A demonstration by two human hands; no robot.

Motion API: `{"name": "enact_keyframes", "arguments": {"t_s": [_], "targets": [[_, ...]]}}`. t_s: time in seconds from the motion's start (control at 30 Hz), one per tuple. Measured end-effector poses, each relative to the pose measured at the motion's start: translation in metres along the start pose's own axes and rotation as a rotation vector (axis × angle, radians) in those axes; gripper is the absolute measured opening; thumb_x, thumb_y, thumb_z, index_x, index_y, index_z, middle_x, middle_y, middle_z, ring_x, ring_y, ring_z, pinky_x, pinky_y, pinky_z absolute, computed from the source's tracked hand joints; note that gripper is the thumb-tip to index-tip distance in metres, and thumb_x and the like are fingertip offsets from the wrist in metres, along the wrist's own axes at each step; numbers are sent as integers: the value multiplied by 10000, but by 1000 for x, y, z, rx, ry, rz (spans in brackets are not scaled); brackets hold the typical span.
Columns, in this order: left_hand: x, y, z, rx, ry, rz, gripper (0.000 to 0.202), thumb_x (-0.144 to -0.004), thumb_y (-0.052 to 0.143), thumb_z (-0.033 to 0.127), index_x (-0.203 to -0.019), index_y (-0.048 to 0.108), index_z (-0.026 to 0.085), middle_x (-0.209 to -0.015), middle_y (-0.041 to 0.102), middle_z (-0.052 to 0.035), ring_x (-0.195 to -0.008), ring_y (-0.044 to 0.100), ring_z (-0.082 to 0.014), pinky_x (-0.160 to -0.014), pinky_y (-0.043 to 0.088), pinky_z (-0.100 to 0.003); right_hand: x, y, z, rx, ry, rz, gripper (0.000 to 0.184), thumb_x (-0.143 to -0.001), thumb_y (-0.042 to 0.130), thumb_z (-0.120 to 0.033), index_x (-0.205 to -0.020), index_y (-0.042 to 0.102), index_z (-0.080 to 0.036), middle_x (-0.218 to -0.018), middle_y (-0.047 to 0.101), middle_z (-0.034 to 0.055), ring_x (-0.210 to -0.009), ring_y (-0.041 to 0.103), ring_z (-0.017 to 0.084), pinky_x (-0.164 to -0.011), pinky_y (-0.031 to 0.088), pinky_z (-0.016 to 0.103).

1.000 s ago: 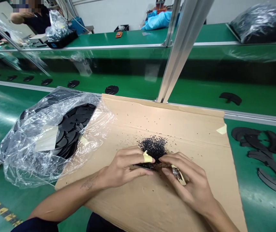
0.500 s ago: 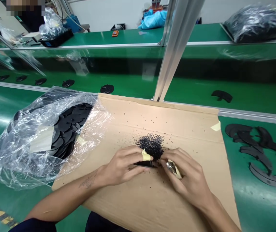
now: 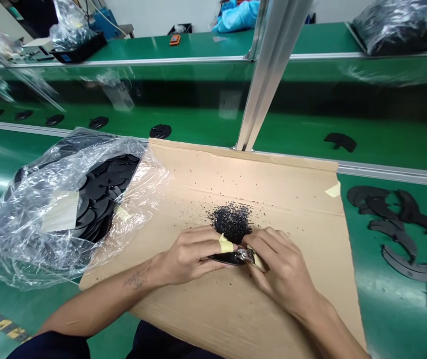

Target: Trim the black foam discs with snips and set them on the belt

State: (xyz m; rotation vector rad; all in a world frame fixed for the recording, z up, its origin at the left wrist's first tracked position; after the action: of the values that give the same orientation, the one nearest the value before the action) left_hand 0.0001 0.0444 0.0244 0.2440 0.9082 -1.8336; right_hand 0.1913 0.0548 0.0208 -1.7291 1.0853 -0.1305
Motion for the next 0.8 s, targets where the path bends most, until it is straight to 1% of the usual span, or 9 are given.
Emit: {"name": "enact_keyframes", "arguments": {"t_s": [0.2,0.3,0.47,0.57,0.67,0.73,0.8], "targets": [[0,0,0,22,42,15,195,-915,683,152,-1107,682,121,-903,744,-89,-788,682,-148,-708,576,-289,1,-2,-1,-15,-12,-31,139,-941,491,-130,-948,626,-162,-774,657,73,-690,551,194,-635,439,329],[0,1,1,7,63,27,199,-924,677,170,-1121,680,141,-879,747,-72,-767,688,-144,-687,581,-286,1,-3,-3,-9,-13,-57,162,-948,478,-117,-902,626,-165,-768,670,73,-686,561,187,-624,446,318],[0,3,3,13,105,45,200,-908,699,176,-1102,687,129,-853,739,-69,-774,693,-155,-696,586,-292,3,-5,-7,29,-8,-61,213,-955,469,-115,-837,635,-180,-725,679,51,-642,587,160,-577,437,284],[-2,1,1,-1,32,-17,174,-917,688,193,-1079,687,129,-849,716,-64,-748,664,-142,-671,564,-270,3,-6,-3,61,4,-39,229,-947,454,-105,-828,634,-182,-693,671,35,-603,580,145,-547,408,269],[-3,-3,-2,-60,-56,-110,193,-935,668,241,-1091,676,128,-829,684,-56,-734,629,-143,-655,543,-270,3,-6,6,225,35,-3,219,-901,463,-73,-806,627,-184,-669,659,35,-574,542,153,-535,354,283],[-4,-5,-1,-77,-62,-130,217,-945,651,254,-1120,664,126,-822,671,-50,-722,608,-141,-643,526,-265,1,-5,8,356,58,6,211,-841,477,-33,-796,620,-182,-663,648,41,-583,519,170,-550,329,301],[-3,-4,0,-87,-52,-170,229,-954,635,251,-1147,651,128,-850,672,-55,-743,604,-145,-655,516,-264,-1,-3,7,435,56,-14,198,-808,496,-20,-781,607,-181,-670,641,51,-614,513,188,-574,320,315]]}}
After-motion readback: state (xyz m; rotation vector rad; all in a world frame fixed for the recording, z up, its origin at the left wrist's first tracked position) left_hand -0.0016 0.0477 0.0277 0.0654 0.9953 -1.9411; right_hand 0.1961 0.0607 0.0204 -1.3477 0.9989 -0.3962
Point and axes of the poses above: each hand's wrist, its own x-axis away from the middle knuckle, its own y-axis out of the palm, z = x × y, the point moved 3 cm from there along -x, towards the middle knuckle
